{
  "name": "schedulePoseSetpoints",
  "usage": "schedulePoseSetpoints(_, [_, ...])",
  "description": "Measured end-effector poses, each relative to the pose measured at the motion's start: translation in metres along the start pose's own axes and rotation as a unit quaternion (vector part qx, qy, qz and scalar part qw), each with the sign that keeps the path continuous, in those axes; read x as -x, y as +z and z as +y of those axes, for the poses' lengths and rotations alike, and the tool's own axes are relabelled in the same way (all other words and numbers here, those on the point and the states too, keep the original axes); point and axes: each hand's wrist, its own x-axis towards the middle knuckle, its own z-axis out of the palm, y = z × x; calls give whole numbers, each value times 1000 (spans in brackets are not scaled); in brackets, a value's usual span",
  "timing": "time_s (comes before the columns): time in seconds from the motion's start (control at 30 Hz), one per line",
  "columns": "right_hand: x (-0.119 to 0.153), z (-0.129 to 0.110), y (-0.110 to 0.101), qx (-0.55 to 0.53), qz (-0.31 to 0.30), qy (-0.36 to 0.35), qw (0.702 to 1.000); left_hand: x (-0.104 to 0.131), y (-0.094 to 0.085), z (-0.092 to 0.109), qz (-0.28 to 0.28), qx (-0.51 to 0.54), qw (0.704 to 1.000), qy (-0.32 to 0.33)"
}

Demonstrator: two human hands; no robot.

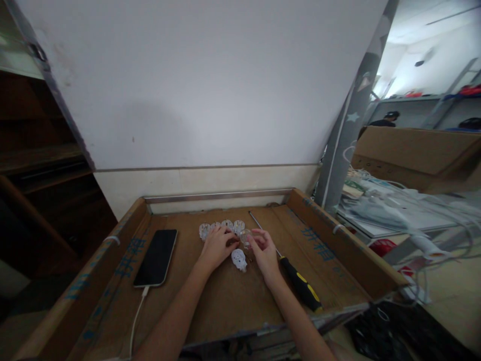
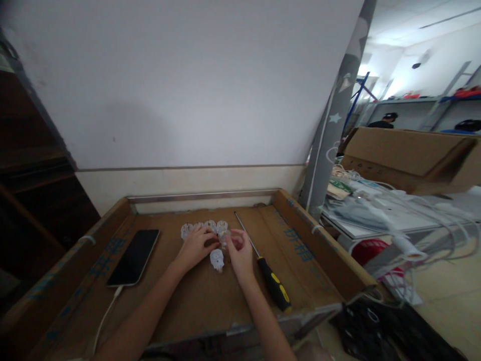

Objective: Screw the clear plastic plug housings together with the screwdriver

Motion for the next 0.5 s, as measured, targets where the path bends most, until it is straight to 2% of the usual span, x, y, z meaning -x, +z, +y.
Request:
schedulePoseSetpoints(0.17, [0,-5,-1,-14,-5,9,1000,0,-2,3,10,21,1000,-14])
schedulePoseSetpoints(0.27, [0,-9,-1,-28,-10,16,999,3,-6,4,72,65,995,-27])
schedulePoseSetpoints(0.4, [1,-14,1,-49,-11,27,998,8,-8,6,171,143,974,-49])
schedulePoseSetpoints(0.5, [2,-15,2,-60,-17,32,998,12,-6,12,188,165,968,-35])
